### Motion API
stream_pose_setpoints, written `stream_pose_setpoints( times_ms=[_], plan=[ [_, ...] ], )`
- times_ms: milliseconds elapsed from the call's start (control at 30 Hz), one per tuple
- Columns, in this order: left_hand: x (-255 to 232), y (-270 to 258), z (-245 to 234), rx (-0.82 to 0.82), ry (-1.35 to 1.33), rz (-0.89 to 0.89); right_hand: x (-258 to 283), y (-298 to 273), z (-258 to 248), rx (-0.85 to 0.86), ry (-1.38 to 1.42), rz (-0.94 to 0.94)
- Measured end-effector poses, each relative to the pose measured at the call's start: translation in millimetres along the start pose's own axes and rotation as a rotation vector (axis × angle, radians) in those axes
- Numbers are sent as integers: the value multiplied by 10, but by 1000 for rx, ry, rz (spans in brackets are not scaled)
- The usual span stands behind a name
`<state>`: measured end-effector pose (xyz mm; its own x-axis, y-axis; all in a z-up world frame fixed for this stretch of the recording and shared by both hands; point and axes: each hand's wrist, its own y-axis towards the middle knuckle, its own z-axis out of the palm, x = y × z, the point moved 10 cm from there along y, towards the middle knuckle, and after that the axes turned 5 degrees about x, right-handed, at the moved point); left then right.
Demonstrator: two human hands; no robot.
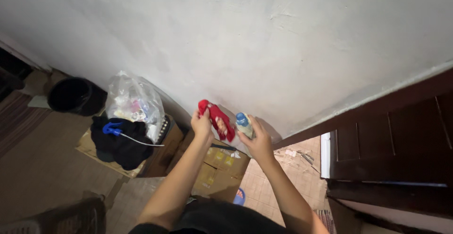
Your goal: The person wipes a white wall with a red cloth while holding a bottle in the other hand. The person repeatedly applies the cloth to the wall surface in a scrubbing motion, moving across different sections of the wall.
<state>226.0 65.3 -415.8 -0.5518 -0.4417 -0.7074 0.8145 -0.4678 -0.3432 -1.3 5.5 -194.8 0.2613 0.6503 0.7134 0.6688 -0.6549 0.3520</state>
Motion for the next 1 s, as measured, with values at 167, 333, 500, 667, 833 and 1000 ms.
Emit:
stream_pose_setpoints(
  times_ms=[167,333,500,667,833,1000],
  plan=[
    [270,570,311,-16,24,237,-84,-15,-261,17,80,20],
    [702,27,578,-72,488,363,-45,49,-532,-8,24,-53],
    [428,53,695,-75,432,414,14,112,-694,5,63,-81],
    [93,297,551,-183,-92,101,29,64,-922,29,44,-102],
    [340,-219,881,-116,314,447,32,11,-901,23,86,-126],
    [-101,166,699,-135,-3,368,108,79,-1004,-6,45,-193]
  ],
)
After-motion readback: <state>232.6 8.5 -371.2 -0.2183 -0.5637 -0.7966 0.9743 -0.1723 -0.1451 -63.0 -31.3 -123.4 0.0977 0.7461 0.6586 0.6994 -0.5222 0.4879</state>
